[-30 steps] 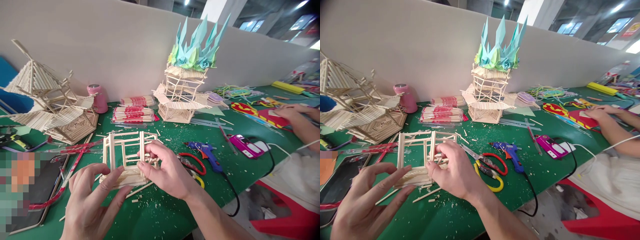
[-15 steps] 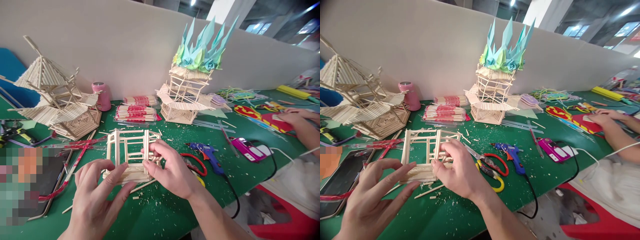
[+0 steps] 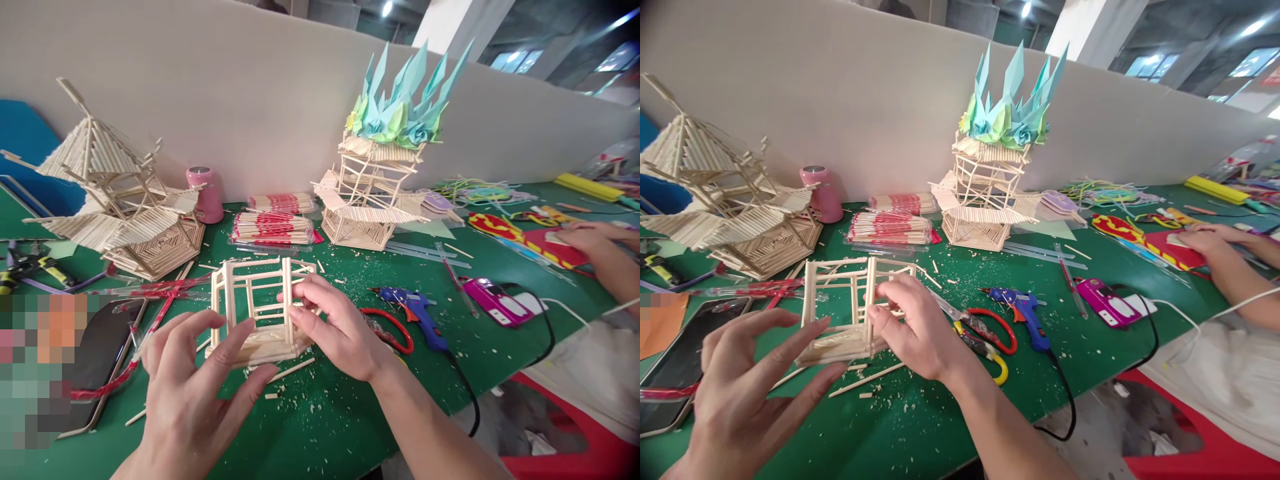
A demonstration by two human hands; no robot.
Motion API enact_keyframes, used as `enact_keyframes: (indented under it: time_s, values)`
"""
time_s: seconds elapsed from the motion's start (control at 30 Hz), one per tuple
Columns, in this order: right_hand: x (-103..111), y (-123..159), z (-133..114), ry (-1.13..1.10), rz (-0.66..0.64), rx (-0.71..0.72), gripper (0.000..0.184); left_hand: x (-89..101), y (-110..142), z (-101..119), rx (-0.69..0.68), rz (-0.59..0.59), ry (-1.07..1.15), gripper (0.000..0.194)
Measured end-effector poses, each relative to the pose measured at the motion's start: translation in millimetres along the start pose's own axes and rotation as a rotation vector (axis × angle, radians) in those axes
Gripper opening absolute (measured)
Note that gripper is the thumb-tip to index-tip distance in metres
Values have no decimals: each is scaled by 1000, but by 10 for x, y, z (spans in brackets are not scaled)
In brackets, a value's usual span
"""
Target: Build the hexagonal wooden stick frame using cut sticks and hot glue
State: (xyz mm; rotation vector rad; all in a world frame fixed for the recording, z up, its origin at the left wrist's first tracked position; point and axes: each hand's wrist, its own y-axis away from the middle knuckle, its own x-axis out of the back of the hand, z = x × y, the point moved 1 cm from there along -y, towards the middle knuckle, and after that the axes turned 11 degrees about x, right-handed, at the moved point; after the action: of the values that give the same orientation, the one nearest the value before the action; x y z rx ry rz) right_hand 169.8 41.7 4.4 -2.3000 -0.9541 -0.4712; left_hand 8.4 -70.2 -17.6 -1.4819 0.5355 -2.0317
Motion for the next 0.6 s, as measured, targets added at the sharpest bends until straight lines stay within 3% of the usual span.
enact_keyframes:
  time_s: [0.17,0.3,0.47,0.6]
  values:
    - [41,-122,100,31,-68,98,16,-38,-150,25,-217,-72,-18,42]
    - [95,-149,119,97,-53,116,18,-144,-225,25,-285,-76,15,34]
    - [386,110,219,256,217,-60,23,-261,-240,18,-344,-35,27,33]
    - [632,612,428,468,251,-319,31,-309,-264,-25,-375,-16,27,33]
